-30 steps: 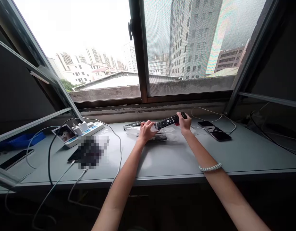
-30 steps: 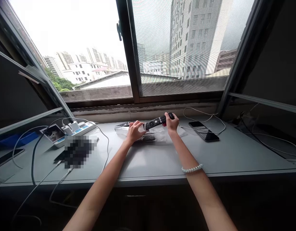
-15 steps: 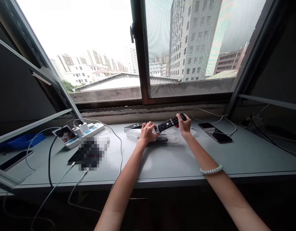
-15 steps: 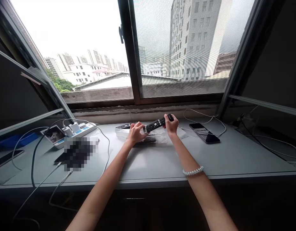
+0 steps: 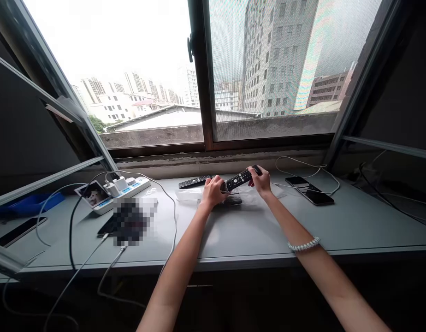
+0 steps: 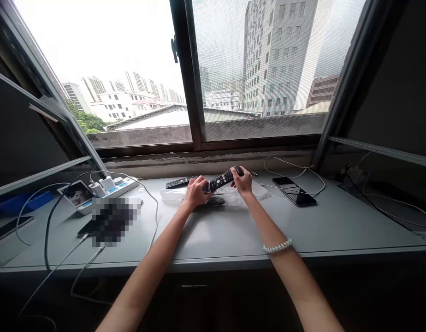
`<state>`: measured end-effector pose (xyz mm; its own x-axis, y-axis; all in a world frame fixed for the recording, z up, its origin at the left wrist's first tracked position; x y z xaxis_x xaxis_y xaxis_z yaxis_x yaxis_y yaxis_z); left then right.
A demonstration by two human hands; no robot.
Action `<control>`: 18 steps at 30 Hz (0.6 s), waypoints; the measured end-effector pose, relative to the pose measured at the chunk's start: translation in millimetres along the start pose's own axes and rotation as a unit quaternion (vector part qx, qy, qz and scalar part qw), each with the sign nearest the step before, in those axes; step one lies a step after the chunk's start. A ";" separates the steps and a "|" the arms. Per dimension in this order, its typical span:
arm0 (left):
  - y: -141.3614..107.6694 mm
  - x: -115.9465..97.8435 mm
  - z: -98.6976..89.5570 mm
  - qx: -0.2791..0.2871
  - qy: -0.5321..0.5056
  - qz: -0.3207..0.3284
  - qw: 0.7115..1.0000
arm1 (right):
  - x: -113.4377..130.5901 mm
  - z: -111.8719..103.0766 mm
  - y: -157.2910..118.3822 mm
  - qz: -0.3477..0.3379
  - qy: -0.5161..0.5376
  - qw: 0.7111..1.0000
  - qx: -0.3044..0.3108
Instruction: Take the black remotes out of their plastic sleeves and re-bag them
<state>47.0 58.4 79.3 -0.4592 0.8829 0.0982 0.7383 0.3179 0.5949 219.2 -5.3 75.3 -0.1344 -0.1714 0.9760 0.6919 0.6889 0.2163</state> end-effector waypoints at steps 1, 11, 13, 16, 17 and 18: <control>0.0 -0.1 -0.1 0.001 0.001 -0.001 1.000 | -0.9 3.1 0.1 0.004 -0.003 1.000 0.014; -1.1 4.4 3.3 0.013 0.002 -0.018 1.000 | -16.6 41.9 -8.1 0.090 0.058 0.971 0.214; -1.4 3.8 2.6 0.007 0.004 -0.016 1.000 | -14.9 47.6 -13.3 0.090 0.054 0.963 0.247; -1.4 2.0 1.5 0.004 0.006 -0.013 1.000 | -14.1 58.9 -23.9 0.100 0.040 0.944 0.312; -1.1 1.0 1.3 0.005 0.005 -0.011 1.000 | -14.4 63.0 -27.8 0.106 0.034 0.936 0.335; -0.8 -0.3 1.2 0.006 0.004 -0.008 1.000 | -14.8 66.8 -31.4 0.110 0.029 0.927 0.356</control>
<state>47.1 58.3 77.8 -0.4741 0.8753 0.0951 0.7373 0.3357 0.5862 152.1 22.6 55.7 0.0084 0.0054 1.0000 0.0511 0.9987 -0.0058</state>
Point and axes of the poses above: each hand's wrist, its own y-axis towards the middle knuckle, its own z-axis out of the palm, x = y × z, the point moved 10 cm from there along y, towards the middle knuckle, and after that the axes turned 10 degrees about z, right-handed, at the moved point
